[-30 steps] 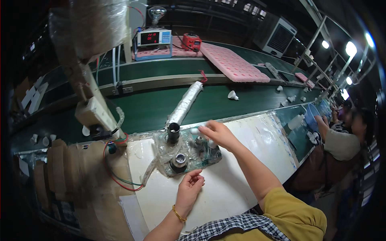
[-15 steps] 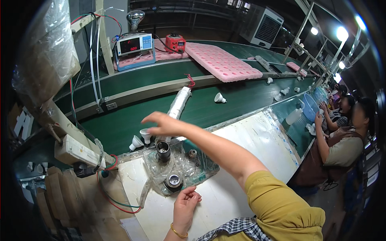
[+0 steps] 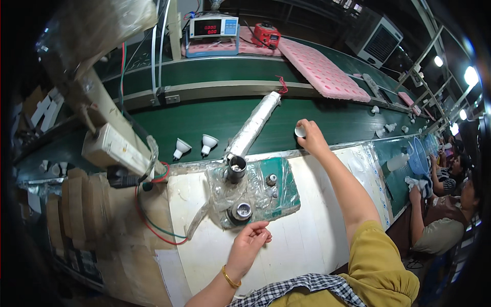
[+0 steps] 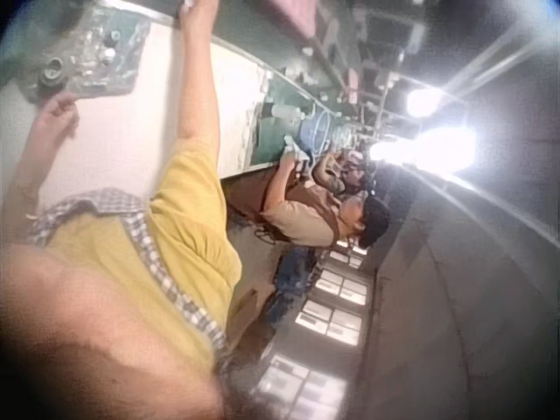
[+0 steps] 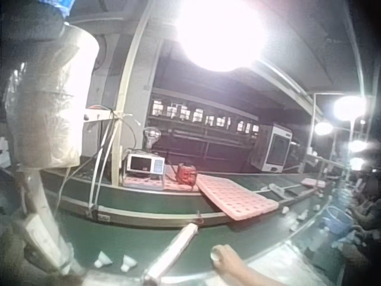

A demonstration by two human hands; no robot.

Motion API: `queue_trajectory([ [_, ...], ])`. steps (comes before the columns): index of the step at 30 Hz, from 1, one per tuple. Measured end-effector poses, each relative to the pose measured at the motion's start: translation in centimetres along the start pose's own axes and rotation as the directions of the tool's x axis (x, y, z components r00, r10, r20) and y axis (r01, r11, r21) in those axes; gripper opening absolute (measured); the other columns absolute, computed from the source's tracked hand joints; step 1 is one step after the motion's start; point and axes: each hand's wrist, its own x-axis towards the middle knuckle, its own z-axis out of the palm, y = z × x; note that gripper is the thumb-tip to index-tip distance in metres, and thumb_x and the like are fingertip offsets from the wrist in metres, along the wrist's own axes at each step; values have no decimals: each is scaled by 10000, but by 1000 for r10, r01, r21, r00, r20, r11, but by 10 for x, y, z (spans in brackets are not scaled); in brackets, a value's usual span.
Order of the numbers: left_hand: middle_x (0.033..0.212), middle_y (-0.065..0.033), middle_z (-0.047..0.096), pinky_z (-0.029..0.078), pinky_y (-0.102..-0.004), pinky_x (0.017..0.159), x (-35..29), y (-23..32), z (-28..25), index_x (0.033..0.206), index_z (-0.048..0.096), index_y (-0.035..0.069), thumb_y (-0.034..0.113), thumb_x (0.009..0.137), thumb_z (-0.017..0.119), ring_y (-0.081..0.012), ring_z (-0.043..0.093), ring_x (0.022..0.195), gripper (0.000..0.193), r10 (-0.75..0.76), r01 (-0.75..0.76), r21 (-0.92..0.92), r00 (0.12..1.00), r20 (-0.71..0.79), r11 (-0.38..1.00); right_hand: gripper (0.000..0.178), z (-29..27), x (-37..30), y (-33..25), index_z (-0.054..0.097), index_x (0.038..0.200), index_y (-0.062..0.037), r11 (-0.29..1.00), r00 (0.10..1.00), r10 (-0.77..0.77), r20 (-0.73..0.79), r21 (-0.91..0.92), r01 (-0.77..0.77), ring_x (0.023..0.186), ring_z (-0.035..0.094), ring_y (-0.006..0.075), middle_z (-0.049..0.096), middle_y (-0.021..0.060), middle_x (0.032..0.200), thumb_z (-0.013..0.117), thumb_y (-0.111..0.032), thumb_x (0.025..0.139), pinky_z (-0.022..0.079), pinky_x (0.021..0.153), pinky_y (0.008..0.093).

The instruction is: Assembling and testing LED light bulbs on a factory production line.

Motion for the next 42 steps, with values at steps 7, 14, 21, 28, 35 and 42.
queue_trajectory([
  [7,955,-63,570,476,-274,860,-5,0,0,1176,515,-14,23,922,525,-128,553,895,257,33,-35,76,999,35,996,483,-41,-101,-89,484,1244,-92,441,948,81,307,842,-310,859,547,88,571,36,991,688,-82,806,460,769,234],
  [14,959,-48,578,478,-267,848,-4,-2,4,1168,536,1,59,921,545,-112,552,891,254,52,-61,138,997,64,989,481,-46,-145,-99,467,1255,-90,330,930,144,338,870,-368,838,558,107,519,52,1046,681,-88,824,487,724,256],
  [21,966,-38,570,474,-268,850,-7,0,3,1171,541,8,74,924,547,-108,547,895,256,65,-78,167,995,81,983,471,-34,-149,-105,484,1257,-99,634,944,58,325,718,-286,911,553,109,515,54,1095,670,-74,825,466,784,248],
  [28,961,-25,565,463,-267,854,-6,6,7,1161,552,16,70,922,546,-104,543,891,245,73,-87,177,994,82,980,466,-42,-143,-109,544,1192,-85,812,988,-57,141,583,-36,1080,528,222,539,79,1132,717,-133,762,415,931,327],
  [35,938,-31,582,462,-251,848,-10,1,6,1161,550,8,75,927,547,-104,548,892,243,36,-45,178,998,55,983,477,-38,-147,-107,559,1188,-56,800,989,-30,143,596,-62,1070,547,214,542,82,1132,730,-121,748,441,911,309],
  [42,948,-35,584,464,-256,859,-11,-1,7,1168,546,2,78,928,551,-108,552,898,252,48,-59,178,997,66,982,462,-40,-146,-105,581,1158,-50,835,989,-91,114,550,13,1060,549,226,552,90,1130,730,-125,726,444,904,323],
])
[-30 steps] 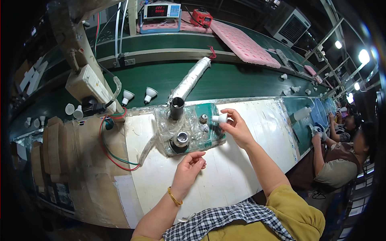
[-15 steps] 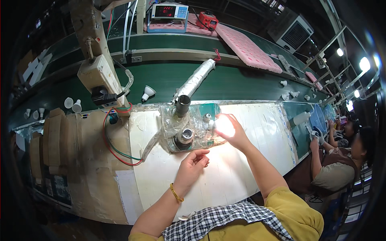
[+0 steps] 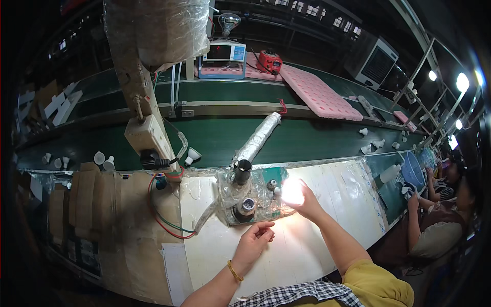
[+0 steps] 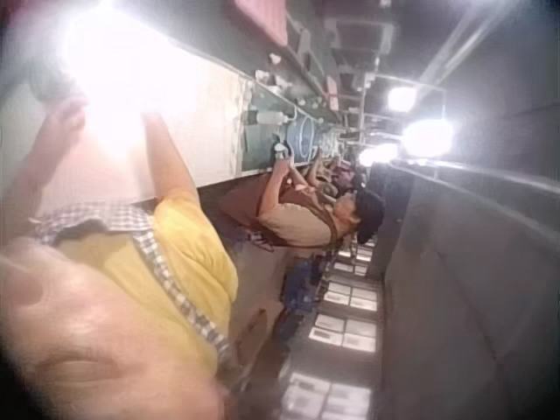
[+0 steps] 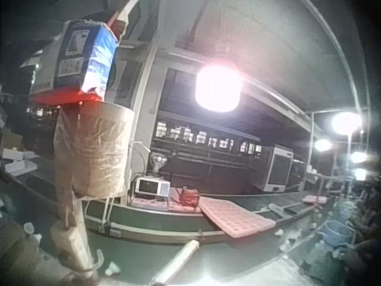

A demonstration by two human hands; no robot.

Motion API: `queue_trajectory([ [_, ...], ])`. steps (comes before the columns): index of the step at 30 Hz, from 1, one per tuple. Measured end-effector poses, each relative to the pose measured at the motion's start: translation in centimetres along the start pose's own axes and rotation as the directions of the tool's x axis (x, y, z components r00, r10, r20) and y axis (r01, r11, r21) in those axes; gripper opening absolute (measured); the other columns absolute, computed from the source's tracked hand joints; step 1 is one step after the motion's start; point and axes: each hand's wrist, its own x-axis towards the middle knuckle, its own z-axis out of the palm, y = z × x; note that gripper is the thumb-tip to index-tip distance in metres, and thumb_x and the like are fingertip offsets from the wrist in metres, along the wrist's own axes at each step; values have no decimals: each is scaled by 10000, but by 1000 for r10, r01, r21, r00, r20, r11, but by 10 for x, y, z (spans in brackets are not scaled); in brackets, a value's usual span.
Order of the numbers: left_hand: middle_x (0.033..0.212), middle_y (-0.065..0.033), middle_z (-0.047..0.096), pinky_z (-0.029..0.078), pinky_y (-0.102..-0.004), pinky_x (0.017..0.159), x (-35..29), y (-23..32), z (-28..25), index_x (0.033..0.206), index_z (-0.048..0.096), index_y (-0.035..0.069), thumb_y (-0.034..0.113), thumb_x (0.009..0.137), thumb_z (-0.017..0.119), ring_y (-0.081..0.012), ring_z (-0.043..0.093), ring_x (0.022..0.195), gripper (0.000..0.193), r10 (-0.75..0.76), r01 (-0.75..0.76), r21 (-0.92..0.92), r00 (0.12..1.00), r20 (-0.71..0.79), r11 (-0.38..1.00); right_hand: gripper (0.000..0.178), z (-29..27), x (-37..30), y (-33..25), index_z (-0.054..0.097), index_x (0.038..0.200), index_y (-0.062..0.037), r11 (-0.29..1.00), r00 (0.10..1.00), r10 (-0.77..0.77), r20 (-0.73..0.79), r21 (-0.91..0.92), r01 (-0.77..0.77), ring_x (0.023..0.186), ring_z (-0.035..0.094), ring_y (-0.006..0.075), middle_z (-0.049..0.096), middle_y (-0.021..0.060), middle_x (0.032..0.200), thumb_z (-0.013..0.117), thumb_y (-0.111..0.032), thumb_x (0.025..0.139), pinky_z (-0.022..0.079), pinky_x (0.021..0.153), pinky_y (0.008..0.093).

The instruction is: Assembling and testing LED light bulbs on a factory production line.

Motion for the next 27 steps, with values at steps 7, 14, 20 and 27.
queue_trajectory([
  [7,966,-39,586,469,-261,866,4,2,-3,1182,536,-2,89,929,556,-112,557,909,270,-8,8,-8,1000,0,1000,485,-5,9,-16,547,1203,-76,997,995,71,70,-9,-70,865,568,164,556,81,1086,729,-179,766,487,754,285],
  [14,974,-42,586,467,-259,868,4,-1,-7,1186,534,-4,84,929,554,-114,557,915,273,-30,30,-8,1000,-1,1000,525,23,107,-28,522,1228,-60,985,999,3,-43,173,5,783,582,161,621,112,1066,736,-244,785,496,711,295],
  [20,947,-44,589,474,-255,841,7,2,1,1173,537,-4,64,922,553,-114,562,883,261,-26,26,-11,1000,16,1000,577,51,171,-22,524,1262,-92,975,951,-216,223,-10,224,1129,539,314,571,148,1218,736,-123,727,429,972,388],
  [27,909,-55,604,489,-240,761,4,0,-3,1099,562,-20,35,898,568,-113,576,814,209,18,-24,-53,995,-101,998,457,29,121,14,523,1237,-82,919,924,-380,46,-91,383,1195,481,323,522,159,1262,674,-123,808,382,1027,394],
])
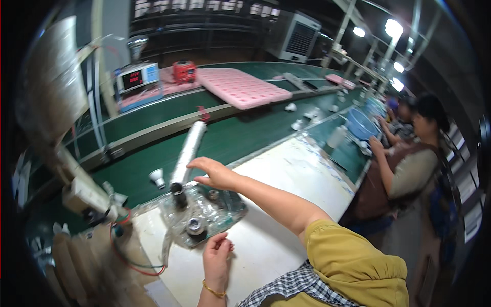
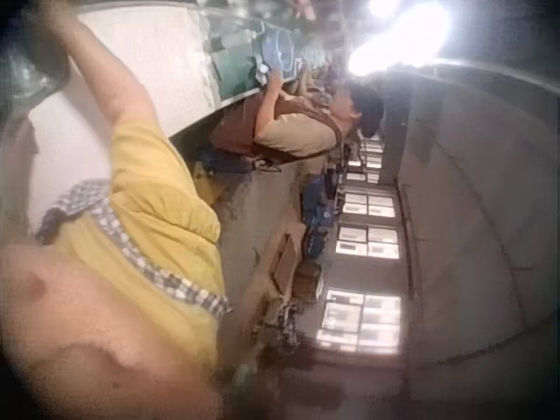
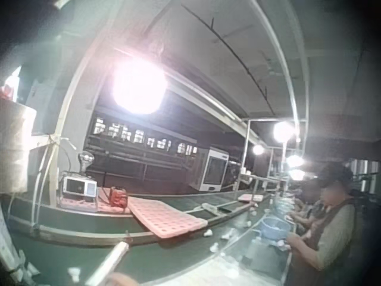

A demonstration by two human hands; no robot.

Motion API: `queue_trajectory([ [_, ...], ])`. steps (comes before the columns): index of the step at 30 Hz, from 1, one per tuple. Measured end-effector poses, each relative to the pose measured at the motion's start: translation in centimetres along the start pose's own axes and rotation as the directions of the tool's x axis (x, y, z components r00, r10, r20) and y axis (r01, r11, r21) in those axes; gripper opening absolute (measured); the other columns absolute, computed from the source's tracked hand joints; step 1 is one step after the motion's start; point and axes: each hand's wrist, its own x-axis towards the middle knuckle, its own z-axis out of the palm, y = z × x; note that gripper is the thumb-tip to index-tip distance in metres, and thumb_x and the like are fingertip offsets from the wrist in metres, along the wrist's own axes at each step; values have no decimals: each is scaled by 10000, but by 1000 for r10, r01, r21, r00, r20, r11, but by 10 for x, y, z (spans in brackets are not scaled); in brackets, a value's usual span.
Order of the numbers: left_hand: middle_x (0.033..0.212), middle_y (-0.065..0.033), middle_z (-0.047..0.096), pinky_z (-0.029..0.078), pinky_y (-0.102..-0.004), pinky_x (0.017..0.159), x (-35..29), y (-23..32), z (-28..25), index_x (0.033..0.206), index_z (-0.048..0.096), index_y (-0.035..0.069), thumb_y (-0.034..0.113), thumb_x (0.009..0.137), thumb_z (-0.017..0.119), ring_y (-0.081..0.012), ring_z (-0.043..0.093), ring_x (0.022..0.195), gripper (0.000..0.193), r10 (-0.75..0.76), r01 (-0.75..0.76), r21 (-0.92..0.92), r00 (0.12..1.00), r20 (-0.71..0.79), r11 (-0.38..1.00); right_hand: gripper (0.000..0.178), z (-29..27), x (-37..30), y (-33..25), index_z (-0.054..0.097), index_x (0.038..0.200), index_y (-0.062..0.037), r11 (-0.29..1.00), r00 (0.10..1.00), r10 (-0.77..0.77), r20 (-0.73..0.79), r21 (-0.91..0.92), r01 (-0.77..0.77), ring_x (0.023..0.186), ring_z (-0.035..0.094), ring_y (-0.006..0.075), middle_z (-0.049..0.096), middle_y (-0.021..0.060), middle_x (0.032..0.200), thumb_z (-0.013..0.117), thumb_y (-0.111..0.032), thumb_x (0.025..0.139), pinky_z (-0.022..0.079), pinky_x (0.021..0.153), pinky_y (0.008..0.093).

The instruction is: Assembling and testing LED light bulbs on a factory production line.

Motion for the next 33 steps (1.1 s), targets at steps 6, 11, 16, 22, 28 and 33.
queue_trajectory([
  [6,758,-46,609,489,-225,646,-1,-9,3,949,591,0,60,898,592,-103,581,684,78,4,-16,160,997,75,987,454,-86,-220,1,530,1243,-63,829,873,436,-217,-282,-484,1226,435,350,485,196,1299,588,-323,875,353,1031,433],
  [11,721,-53,599,452,-197,545,-4,-17,0,864,567,22,95,907,596,-85,556,585,90,65,-130,383,982,178,914,478,-105,-413,-47,511,1283,-101,496,662,565,-492,-438,-749,1280,387,322,436,169,1362,585,-335,873,323,1045,445],
  [16,826,-112,555,477,-285,634,-29,-3,12,1056,542,-52,-24,865,468,-215,556,765,206,291,-570,819,795,533,58,410,-79,-405,-42,573,1206,-173,320,375,567,-734,-223,-921,1307,377,273,501,74,1326,607,-352,838,242,1074,457],
  [22,1013,-207,574,480,-430,855,-19,-22,27,985,571,-60,84,896,496,-328,579,844,185,384,-659,610,476,791,-439,379,-90,-397,-43,574,1175,-125,322,305,562,-769,-137,-937,1316,346,273,480,94,1319,573,-294,836,217,1090,441],
  [28,1075,-164,623,476,-390,859,-25,-23,50,1294,501,74,107,889,593,-253,617,880,416,325,-704,676,601,730,-218,399,-84,-396,-33,529,1172,-76,372,390,454,-801,-228,-900,1303,332,300,455,129,1291,551,-258,818,244,1071,441],
  [33,1025,-195,635,472,-387,863,24,-62,-14,1118,629,34,180,926,545,-300,615,918,256,-25,-507,749,821,570,426,378,-78,-399,-30,546,1103,-36,413,315,483,-817,-105,-905,1288,326,341,431,172,1283,575,-251,792,211,1086,473],
])
